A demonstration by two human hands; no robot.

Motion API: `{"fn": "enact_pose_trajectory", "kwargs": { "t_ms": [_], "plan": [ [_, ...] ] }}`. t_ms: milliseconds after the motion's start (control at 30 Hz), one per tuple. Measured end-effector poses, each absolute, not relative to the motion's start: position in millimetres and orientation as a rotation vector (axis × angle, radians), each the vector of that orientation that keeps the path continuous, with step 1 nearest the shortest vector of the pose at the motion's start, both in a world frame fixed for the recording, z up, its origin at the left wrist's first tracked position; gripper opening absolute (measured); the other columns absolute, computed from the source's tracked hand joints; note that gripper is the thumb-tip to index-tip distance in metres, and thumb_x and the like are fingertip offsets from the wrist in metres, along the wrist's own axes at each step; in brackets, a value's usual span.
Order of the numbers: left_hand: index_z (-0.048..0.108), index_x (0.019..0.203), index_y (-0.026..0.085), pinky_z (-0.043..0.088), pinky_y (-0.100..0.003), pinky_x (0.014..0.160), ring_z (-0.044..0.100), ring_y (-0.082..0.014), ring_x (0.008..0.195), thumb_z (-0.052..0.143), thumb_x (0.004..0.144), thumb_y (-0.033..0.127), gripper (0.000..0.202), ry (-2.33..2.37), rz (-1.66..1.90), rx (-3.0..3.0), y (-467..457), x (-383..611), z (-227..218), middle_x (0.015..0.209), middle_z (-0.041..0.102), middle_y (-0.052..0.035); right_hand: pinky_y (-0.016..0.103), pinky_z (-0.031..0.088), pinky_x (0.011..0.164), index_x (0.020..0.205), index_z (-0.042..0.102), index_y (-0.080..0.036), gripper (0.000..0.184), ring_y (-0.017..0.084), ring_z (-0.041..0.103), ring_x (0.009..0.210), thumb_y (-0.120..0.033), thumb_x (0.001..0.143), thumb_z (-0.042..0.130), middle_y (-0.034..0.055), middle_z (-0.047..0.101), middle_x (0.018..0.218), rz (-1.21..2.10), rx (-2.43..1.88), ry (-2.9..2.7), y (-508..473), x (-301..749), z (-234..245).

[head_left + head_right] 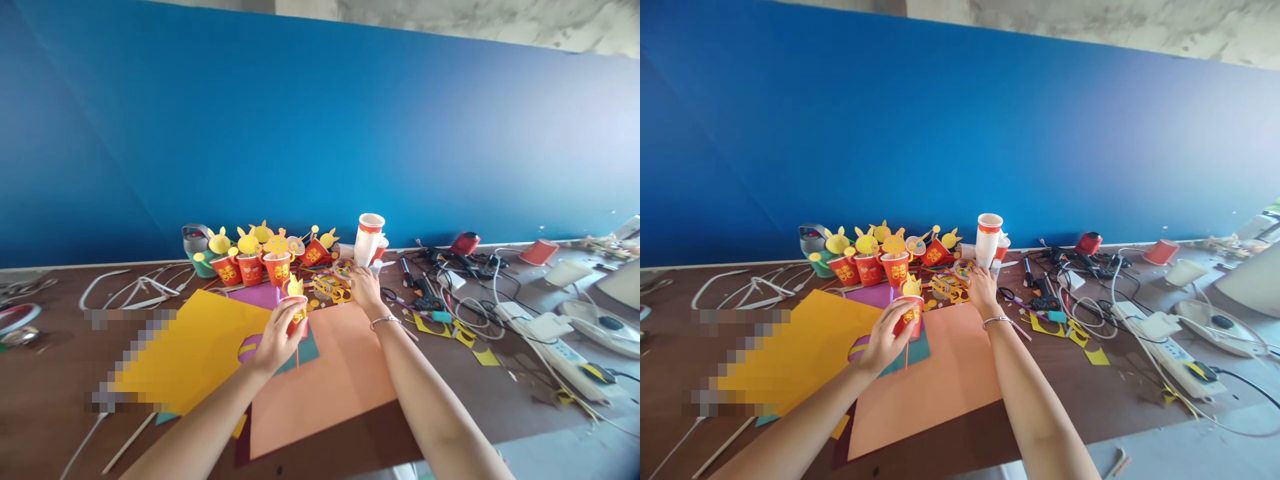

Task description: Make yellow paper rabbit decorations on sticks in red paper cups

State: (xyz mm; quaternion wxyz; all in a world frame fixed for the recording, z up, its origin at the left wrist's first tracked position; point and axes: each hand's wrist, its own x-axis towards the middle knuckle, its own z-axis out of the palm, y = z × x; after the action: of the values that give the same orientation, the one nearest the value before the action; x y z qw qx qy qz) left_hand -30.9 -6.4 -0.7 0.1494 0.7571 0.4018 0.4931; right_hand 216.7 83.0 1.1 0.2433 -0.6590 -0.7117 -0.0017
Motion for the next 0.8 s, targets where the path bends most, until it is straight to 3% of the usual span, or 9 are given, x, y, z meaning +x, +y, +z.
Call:
{"fn": "enact_pose_trajectory", "kwargs": {
  "t_ms": [133, 267, 367, 500, 667, 800],
  "plan": [
    [0.059, 0.123, 0.025, 0.043, -0.040, 0.102, 0.059, -0.0253, 0.112, 0.055, 0.086, 0.023, 0.038, 1.194, 1.366, 2.089, -7.0, -25.9, 11.3, 0.117, 0.065, -0.0086, 0.037, 0.035, 0.093, 0.087, 0.070, -0.019, 0.020, 0.026, 0.054, 0.113, -0.020, 0.088, 0.049, 0.0100, 0.069, 0.107, -0.002, -1.596, -1.942, 78.9, 201.9, 21.1],
    [0.037, 0.144, 0.024, 0.042, -0.040, 0.102, 0.059, -0.0257, 0.111, 0.056, 0.084, 0.023, 0.063, 1.154, 1.283, 2.063, -1.0, -16.5, 28.1, 0.122, 0.063, -0.0111, 0.029, 0.040, 0.075, 0.081, 0.062, -0.019, 0.016, 0.020, 0.062, 0.078, -0.026, 0.088, 0.050, 0.0067, 0.070, 0.081, 0.226, -1.340, -1.927, 66.5, 178.9, 50.7],
    [0.031, 0.146, 0.022, 0.044, -0.042, 0.099, 0.058, -0.0257, 0.110, 0.055, 0.082, 0.020, 0.069, 1.111, 1.213, 2.123, 11.0, -8.8, 39.7, 0.121, 0.062, -0.0112, 0.025, 0.036, 0.059, 0.081, 0.056, -0.020, 0.013, 0.016, 0.056, 0.060, -0.026, 0.089, 0.047, 0.0025, 0.064, 0.069, 0.360, -1.180, -1.946, 53.4, 164.4, 71.3],
    [0.018, 0.150, 0.021, 0.050, -0.039, 0.089, 0.060, -0.0213, 0.098, 0.049, 0.082, 0.015, 0.075, 1.132, 1.187, 2.274, 28.0, -0.7, 48.8, 0.114, 0.062, -0.0107, 0.024, 0.031, 0.052, 0.079, 0.048, -0.022, 0.013, 0.014, 0.048, 0.052, -0.025, 0.090, 0.044, -0.0005, 0.056, 0.063, 0.372, -1.126, -2.008, 39.1, 156.8, 86.8],
    [0.028, 0.147, 0.026, 0.051, -0.035, 0.087, 0.062, -0.0196, 0.097, 0.048, 0.084, 0.012, 0.068, 1.104, 1.221, 2.280, 34.1, -0.4, 52.0, 0.113, 0.061, -0.0091, 0.025, 0.032, 0.053, 0.080, 0.046, -0.023, 0.014, 0.014, 0.047, 0.053, -0.027, 0.093, 0.043, 0.0000, 0.054, 0.063, 0.357, -1.137, -2.006, 36.7, 158.4, 86.2],
    [0.045, 0.137, 0.024, 0.051, -0.034, 0.086, 0.062, -0.0195, 0.096, 0.050, 0.085, 0.013, 0.053, 1.066, 1.294, 2.272, 34.2, -2.8, 51.8, 0.111, 0.062, -0.0090, 0.026, 0.033, 0.053, 0.082, 0.049, -0.023, 0.016, 0.015, 0.048, 0.055, -0.029, 0.095, 0.041, 0.0009, 0.056, 0.067, 0.394, -1.144, -2.023, 41.2, 162.0, 86.0]
  ]
}}
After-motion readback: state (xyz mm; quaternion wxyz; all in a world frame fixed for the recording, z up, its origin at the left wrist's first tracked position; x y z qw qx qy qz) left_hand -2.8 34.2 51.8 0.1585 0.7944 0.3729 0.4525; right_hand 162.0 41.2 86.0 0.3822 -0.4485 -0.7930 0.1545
